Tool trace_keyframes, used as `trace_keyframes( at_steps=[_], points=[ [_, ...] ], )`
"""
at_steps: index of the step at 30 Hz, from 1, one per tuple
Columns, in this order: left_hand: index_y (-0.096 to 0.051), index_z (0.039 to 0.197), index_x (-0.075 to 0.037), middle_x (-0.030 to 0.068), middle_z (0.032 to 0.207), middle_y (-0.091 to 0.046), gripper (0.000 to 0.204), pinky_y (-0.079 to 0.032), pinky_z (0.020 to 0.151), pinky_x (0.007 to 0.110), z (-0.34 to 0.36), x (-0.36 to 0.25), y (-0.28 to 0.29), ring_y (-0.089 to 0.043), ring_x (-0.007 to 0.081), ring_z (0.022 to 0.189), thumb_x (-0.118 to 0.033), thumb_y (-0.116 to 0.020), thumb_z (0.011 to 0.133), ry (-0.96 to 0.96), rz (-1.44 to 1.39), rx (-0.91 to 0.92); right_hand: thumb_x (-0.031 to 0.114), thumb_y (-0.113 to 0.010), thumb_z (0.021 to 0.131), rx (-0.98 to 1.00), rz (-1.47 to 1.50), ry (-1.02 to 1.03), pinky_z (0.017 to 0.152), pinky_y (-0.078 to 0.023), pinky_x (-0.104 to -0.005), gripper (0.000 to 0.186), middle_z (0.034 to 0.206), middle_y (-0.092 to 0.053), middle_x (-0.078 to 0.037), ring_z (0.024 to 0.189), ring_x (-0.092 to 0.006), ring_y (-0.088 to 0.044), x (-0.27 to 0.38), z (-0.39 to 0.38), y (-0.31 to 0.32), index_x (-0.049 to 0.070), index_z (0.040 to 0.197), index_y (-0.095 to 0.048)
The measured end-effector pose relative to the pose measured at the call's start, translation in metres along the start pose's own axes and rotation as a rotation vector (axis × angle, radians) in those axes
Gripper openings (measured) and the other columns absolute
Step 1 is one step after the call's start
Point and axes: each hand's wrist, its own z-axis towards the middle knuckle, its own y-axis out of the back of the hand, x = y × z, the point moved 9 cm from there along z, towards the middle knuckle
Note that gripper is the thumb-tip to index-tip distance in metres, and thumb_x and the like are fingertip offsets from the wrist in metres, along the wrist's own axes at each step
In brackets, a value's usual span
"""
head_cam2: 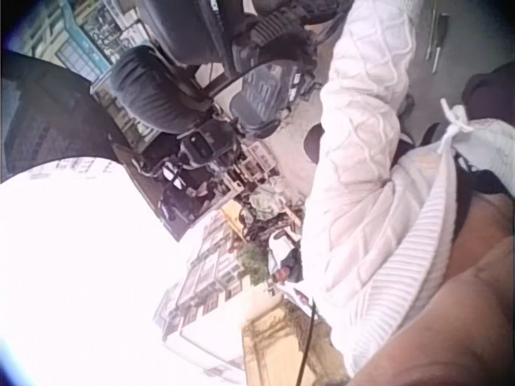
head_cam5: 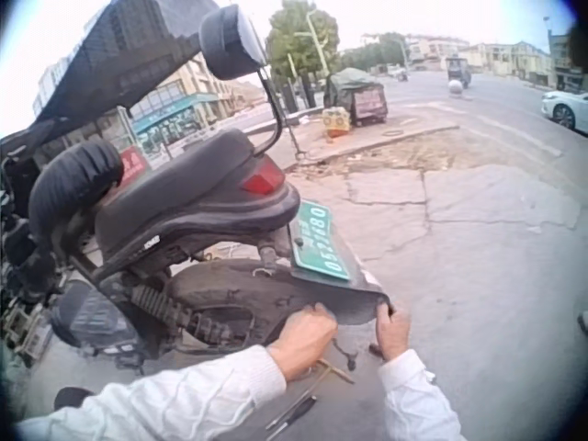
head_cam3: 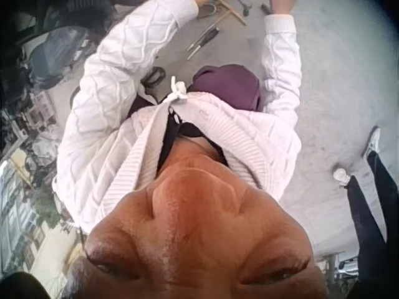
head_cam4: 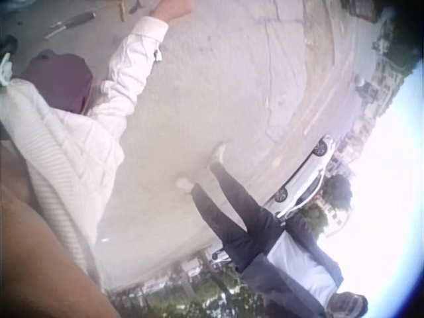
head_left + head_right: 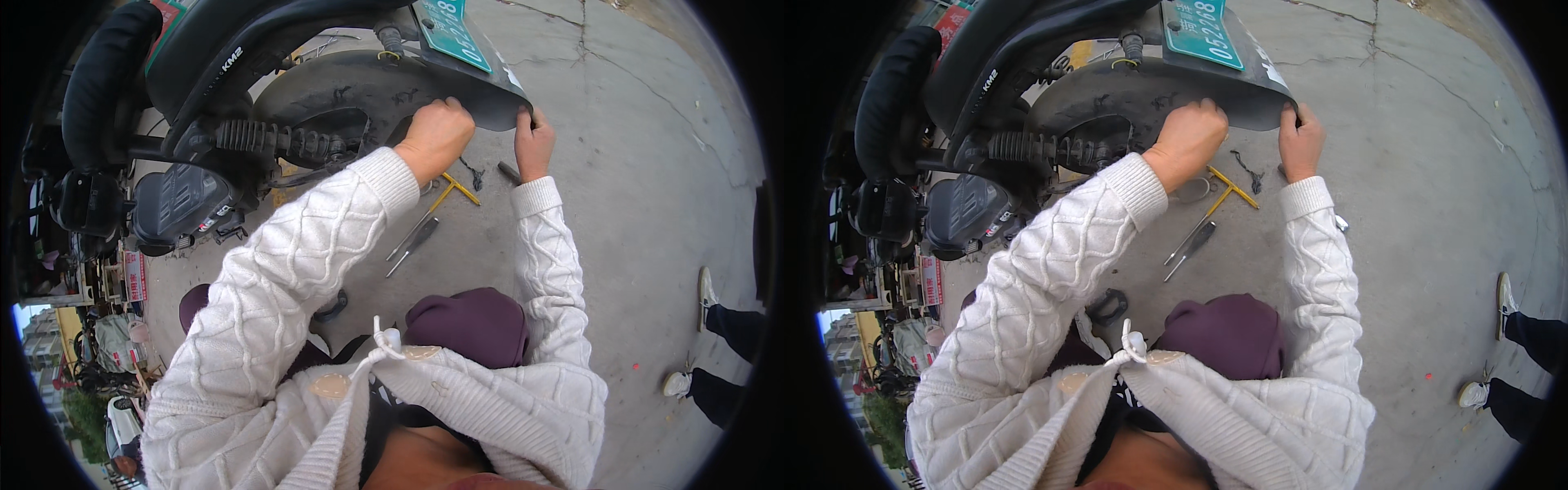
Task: The person removes the rear fender of a scooter, then uses a ratchet, screwdriver, and T-wrench to detach and adjust the rear brake assembly. They manipulate brake cables and fasteners while seated on a low stool.
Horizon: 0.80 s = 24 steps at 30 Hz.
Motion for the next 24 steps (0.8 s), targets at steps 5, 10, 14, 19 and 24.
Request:
trace_keyframes(
  at_steps=[5, 10, 14, 19, 24],
  points=[
    [-0.063, 0.087, 0.006, 0.0250, 0.092, -0.062, 0.020, -0.051, 0.072, 0.040, 0.049, -0.035, -0.068, -0.064, 0.0347, 0.086, -0.012, -0.062, 0.080, 0.167, -0.634, 0.089, 0.022, -0.063, 0.087, -0.102, -0.466, 0.384, 0.051, -0.043, -0.0355, 0.014, 0.075, -0.055, -0.009, 0.060, -0.0292, -0.056, 0.033, 0.037, 0.054, 0.009, 0.084, -0.060],
    [-0.052, 0.124, 0.004, 0.0256, 0.113, -0.060, 0.048, -0.046, 0.088, 0.041, 0.019, -0.071, -0.133, -0.059, 0.0387, 0.103, -0.022, -0.064, 0.085, 0.506, -1.126, 0.136, 0.022, -0.066, 0.084, 0.098, -0.506, 0.414, 0.049, -0.044, -0.0345, 0.012, 0.078, -0.056, -0.006, 0.061, -0.0286, -0.058, 0.035, 0.009, 0.031, 0.011, 0.084, -0.061],
    [-0.044, 0.134, 0.002, 0.0252, 0.121, -0.057, 0.060, -0.045, 0.092, 0.039, -0.094, -0.102, -0.171, -0.058, 0.0339, 0.110, -0.025, -0.066, 0.085, 0.208, -1.213, 0.661, 0.026, -0.066, 0.086, 0.261, -0.228, 0.141, 0.052, -0.046, -0.0334, 0.022, 0.081, -0.059, -0.007, 0.061, -0.0231, -0.061, 0.000, -0.037, -0.020, 0.006, 0.091, -0.059],
    [-0.054, 0.124, 0.005, 0.0228, 0.114, -0.062, 0.051, -0.044, 0.092, 0.035, -0.215, -0.056, -0.192, -0.060, 0.0327, 0.106, -0.027, -0.064, 0.086, 0.198, -1.204, 0.887, 0.042, -0.057, 0.092, 0.244, 0.971, -1.162, 0.082, -0.051, -0.0385, 0.056, 0.113, -0.054, -0.022, 0.096, -0.0268, -0.059, -0.055, -0.139, -0.091, -0.009, 0.113, -0.047],
    [-0.057, 0.122, 0.002, 0.0111, 0.104, -0.066, 0.043, -0.049, 0.083, 0.032, -0.276, -0.002, -0.216, -0.063, 0.0208, 0.093, -0.026, -0.061, 0.091, 0.682, -1.503, 0.950, 0.053, -0.045, 0.094, 0.212, 1.970, -1.276, 0.106, -0.031, -0.0506, 0.075, 0.130, -0.040, -0.024, 0.121, -0.0335, -0.041, -0.006, -0.155, -0.129, -0.008, 0.133, -0.028]
  ],
)
